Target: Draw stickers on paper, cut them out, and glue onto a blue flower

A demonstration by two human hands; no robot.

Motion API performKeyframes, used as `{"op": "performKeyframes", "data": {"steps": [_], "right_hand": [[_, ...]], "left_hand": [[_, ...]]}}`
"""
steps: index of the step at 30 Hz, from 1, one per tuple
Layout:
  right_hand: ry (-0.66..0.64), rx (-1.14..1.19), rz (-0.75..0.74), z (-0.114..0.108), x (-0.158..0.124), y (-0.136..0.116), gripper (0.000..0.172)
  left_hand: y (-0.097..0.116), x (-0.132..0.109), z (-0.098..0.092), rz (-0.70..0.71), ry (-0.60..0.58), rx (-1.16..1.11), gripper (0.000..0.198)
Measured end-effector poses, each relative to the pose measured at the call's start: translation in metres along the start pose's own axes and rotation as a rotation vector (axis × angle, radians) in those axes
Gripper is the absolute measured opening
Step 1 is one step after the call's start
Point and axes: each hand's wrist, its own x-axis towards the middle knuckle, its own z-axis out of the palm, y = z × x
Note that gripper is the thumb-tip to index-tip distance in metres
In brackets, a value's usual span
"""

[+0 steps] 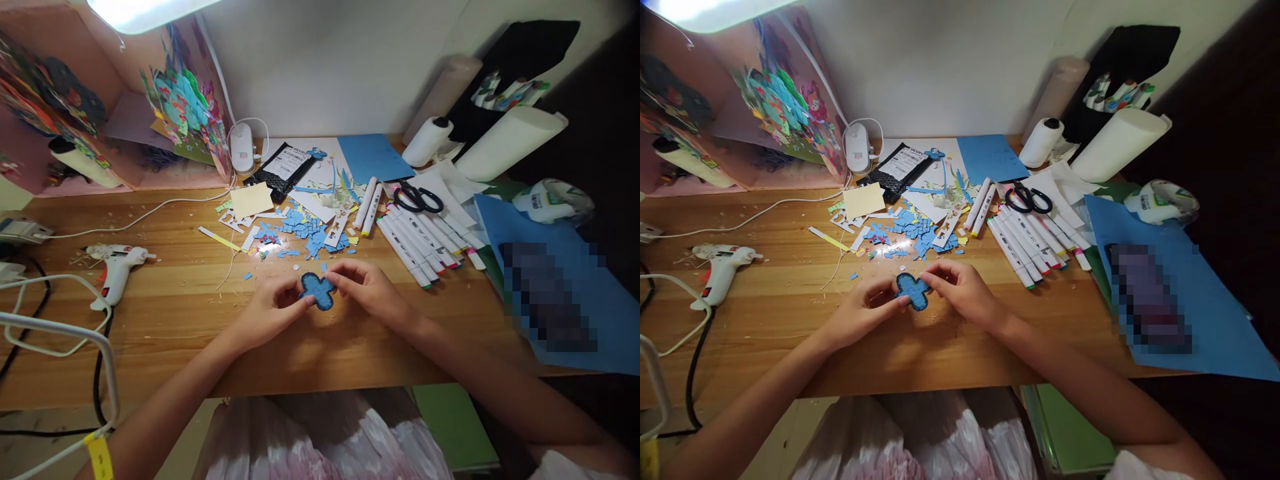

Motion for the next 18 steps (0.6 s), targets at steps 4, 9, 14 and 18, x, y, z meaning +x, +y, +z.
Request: {"op": "performKeyframes", "data": {"steps": [4,9,14,18], "right_hand": [[-0.053,-0.016,0.023,0.0005,0.0001,0.0028,0.02],[-0.112,-0.02,0.077,0.0035,-0.0012,0.0008,0.019],[-0.122,0.005,0.132,0.0038,-0.0029,-0.0013,0.018],[-0.163,0.021,0.153,0.004,-0.0043,0.0014,0.019]], "left_hand": [[-0.0036,0.0029,-0.0022,0.005,0.043,-0.071,0.026],[-0.0024,0.0052,-0.0042,0.0,0.035,-0.125,0.025],[0.0007,0.0052,-0.0034,0.004,0.046,-0.138,0.026],[0.0009,0.0058,-0.0044,0.024,0.088,-0.154,0.027]]}}
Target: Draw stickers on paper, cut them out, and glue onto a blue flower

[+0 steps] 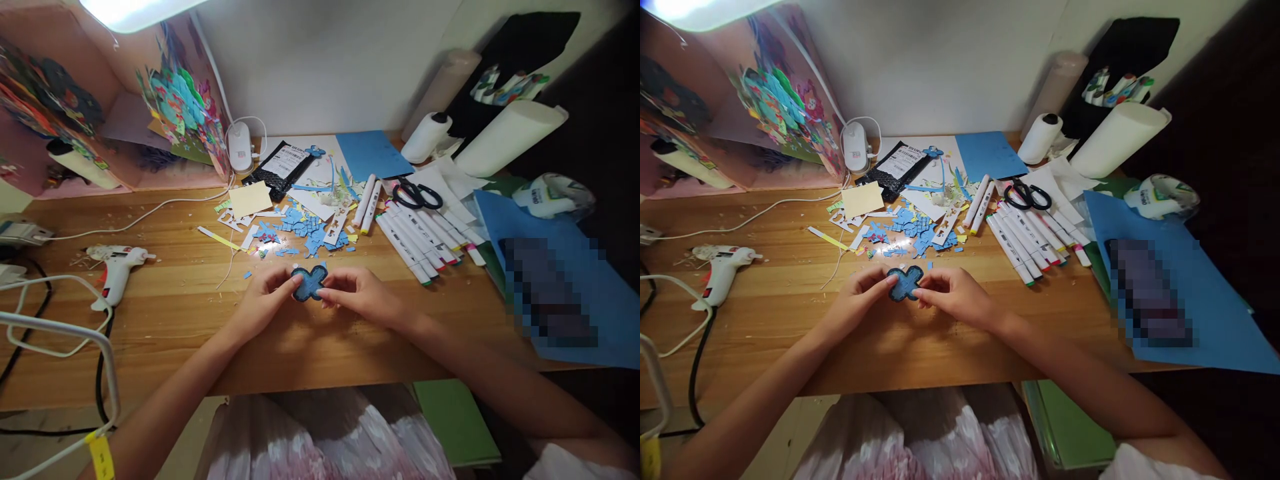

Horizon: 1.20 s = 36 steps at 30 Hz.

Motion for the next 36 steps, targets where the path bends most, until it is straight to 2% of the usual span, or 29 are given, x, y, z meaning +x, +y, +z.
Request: {"op": "performKeyframes", "data": {"steps": [7,14,16,19,22,24,26,28,32,36], "right_hand": [[0.015,-0.021,-0.025,0.0,0.0,-0.002,0.022],[0.108,-0.031,-0.091,-0.003,0.0,-0.005,0.023],[0.127,-0.028,-0.112,-0.004,0.001,-0.006,0.024],[0.155,-0.022,-0.159,-0.003,0.0,-0.006,0.024],[0.123,-0.059,-0.175,-0.002,-0.001,-0.006,0.024],[0.076,-0.058,-0.167,-0.001,-0.001,-0.005,0.023],[0.027,-0.036,-0.141,0.001,-0.002,-0.004,0.024],[0.023,-0.042,-0.112,0.003,-0.002,-0.004,0.024],[0.098,-0.095,-0.11,0.003,-0.002,-0.004,0.02],[0.057,-0.129,-0.114,-0.001,-0.002,-0.005,0.018]], "left_hand": [[0.001,0.0,-0.002,-0.009,0.031,0.013,0.032],[0.003,-0.001,-0.003,-0.031,0.019,0.067,0.031],[0.001,-0.002,-0.002,-0.062,-0.029,0.042,0.03],[-0.001,-0.005,0.003,-0.132,-0.189,-0.031,0.027],[-0.002,-0.007,0.007,-0.183,-0.317,-0.089,0.026],[-0.002,-0.005,0.007,-0.208,-0.259,-0.13,0.027],[-0.003,-0.003,0.005,-0.214,-0.138,-0.152,0.028],[-0.004,-0.001,0.003,-0.212,-0.074,-0.155,0.028],[-0.005,-0.002,0.007,-0.225,-0.114,-0.147,0.029],[-0.004,-0.001,0.007,-0.179,-0.082,-0.077,0.042]]}}
